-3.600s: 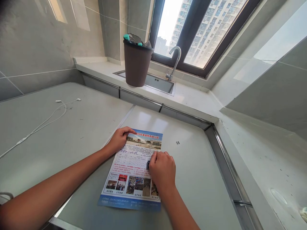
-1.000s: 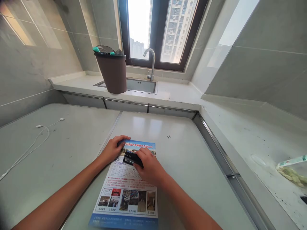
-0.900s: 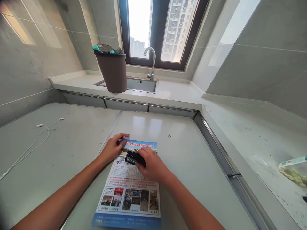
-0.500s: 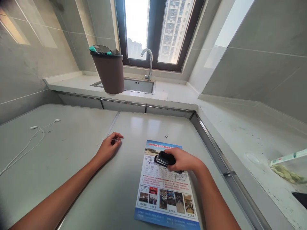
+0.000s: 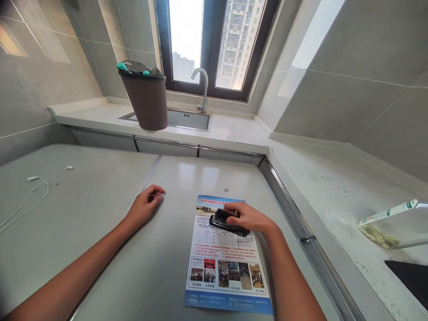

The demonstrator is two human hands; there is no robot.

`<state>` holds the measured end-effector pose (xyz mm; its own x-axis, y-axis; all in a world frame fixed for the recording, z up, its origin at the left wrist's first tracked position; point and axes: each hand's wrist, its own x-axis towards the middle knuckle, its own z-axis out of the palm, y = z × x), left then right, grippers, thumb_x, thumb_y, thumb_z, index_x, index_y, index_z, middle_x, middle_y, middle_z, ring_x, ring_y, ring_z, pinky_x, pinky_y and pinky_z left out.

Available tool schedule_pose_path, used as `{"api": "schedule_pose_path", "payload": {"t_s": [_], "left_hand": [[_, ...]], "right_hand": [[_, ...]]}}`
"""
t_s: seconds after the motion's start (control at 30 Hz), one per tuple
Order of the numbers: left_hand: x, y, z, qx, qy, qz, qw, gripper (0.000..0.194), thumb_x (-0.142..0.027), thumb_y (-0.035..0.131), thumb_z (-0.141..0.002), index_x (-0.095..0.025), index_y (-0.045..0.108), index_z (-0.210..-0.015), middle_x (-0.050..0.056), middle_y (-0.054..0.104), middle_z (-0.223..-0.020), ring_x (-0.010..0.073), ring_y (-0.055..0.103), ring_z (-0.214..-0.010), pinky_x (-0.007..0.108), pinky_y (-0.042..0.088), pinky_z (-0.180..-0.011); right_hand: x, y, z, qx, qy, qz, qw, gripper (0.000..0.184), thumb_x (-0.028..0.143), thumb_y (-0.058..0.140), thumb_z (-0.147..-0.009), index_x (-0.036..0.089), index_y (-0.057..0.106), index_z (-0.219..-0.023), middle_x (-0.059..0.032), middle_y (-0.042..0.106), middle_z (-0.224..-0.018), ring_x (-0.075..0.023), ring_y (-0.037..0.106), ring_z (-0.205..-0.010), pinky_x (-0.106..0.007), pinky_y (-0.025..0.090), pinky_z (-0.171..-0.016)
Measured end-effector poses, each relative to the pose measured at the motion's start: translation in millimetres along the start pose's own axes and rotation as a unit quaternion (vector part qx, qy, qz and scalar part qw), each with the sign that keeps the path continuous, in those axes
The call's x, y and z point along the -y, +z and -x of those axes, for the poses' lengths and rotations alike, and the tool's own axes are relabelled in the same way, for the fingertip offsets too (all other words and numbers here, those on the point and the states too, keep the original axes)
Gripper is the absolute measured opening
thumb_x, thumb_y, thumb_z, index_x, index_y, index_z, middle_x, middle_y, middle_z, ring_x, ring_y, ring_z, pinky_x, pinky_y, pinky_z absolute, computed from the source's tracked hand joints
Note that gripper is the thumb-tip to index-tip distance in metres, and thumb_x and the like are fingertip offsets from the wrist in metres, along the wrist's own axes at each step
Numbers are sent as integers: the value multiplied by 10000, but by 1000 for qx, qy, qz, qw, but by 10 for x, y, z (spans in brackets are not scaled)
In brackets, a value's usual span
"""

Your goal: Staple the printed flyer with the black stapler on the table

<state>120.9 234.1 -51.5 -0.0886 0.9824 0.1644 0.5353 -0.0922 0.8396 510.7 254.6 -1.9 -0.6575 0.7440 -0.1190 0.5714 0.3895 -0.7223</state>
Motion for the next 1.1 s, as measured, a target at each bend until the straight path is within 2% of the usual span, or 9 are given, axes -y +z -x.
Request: {"api": "schedule_pose_path", "payload": {"t_s": [0.1, 0.2, 0.27, 0.37, 0.47, 0.53, 0.67, 0.83, 1.1], "left_hand": [[-4, 3, -2, -4, 5, 13, 1000, 177, -328, 535, -908, -239, 624, -1031, 30, 685, -1031, 187, 633, -877, 323, 489, -828], [-4, 10, -6, -10, 8, 33, 999, 185, -309, 541, -900, -239, 601, -1061, 34, 686, -1072, 183, 628, -908, 311, 489, -835], [4, 15, -9, -13, 10, 40, 999, 177, -305, 553, -894, -237, 603, -1050, 32, 680, -1057, 180, 620, -900, 302, 483, -822], [18, 12, -18, -29, 5, 72, 997, 182, -375, 571, -917, -228, 618, -1015, 39, 673, -1022, 186, 609, -901, 296, 472, -812], [15, -10, -29, -30, -14, 175, 984, 369, -529, 452, -996, -209, 636, -1000, 66, 696, -982, 182, 589, -841, 287, 458, -746], [5, -36, -32, 9, -33, 249, 968, 541, -611, 336, -1017, -183, 653, -923, 80, 699, -846, 164, 534, -691, 272, 409, -624], [5, -80, -27, 64, -64, 318, 944, 705, -691, 273, -1001, -171, 570, -629, 13, 450, -497, 117, 339, -487, 254, 252, -487], [42, -87, -53, 4, -100, 400, 911, 649, -693, 429, -962, -177, 484, -573, -54, 253, -498, 80, 178, -441, 228, 132, -440], [17, -202, -80, -140, -40, 533, 834, 569, -572, 526, -971, -168, 467, -575, -44, 317, -530, 65, 236, -429, 203, 198, -398]], "right_hand": [[-143, 28, -79, -197, 24, -6, 980, 643, 680, 259, -1019, 184, 621, -829, -24, 621, -778, -171, 560, -731, -289, 470, -710], [-259, 65, -154, -322, 18, 106, 941, 462, 554, 397, -1033, 188, 653, -914, -73, 687, -965, -216, 623, -943, -361, 490, -908], [-331, 94, -198, -312, -17, 185, 932, 357, 470, 454, -1033, 196, 681, -1052, -102, 680, -1219, -243, 586, -1197, -422, 422, -1085], [-488, 156, -288, -262, -51, 233, 935, 414, 422, 388, -1062, 211, 597, -1351, -107, 505, -1538, -237, 384, -1480, -465, 312, -1221], [-704, 225, -395, -187, -35, 249, 950, 555, 482, 331, -1066, 211, 435, -1539, -114, 358, -1644, -247, 283, -1546, -501, 274, -1256], [-827, 257, -446, -147, -12, 262, 954, 608, 525, 315, -1059, 214, 386, -1577, -109, 320, -1659, -256, 276, -1549, -516, 250, -1267], [-891, 289, -477, -122, 4, 287, 950, 615, 532, 280, -1065, 242, 338, -1603, -71, 270, -1676, -245, 235, -1561, -532, 220, -1273], [-668, 430, -573, -120, 12, 308, 944, 585, 476, 281, -1073, 268, 292, -1620, -71, 264, -1678, -246, 239, -1559, -565, 226, -1260], [115, 978, -1275, -95, 2, 320, 943, 575, 295, 288, -1049, 185, 310, -1613, -91, 214, -1687, -261, 227, -1564, -589, 220, -1250]]}}
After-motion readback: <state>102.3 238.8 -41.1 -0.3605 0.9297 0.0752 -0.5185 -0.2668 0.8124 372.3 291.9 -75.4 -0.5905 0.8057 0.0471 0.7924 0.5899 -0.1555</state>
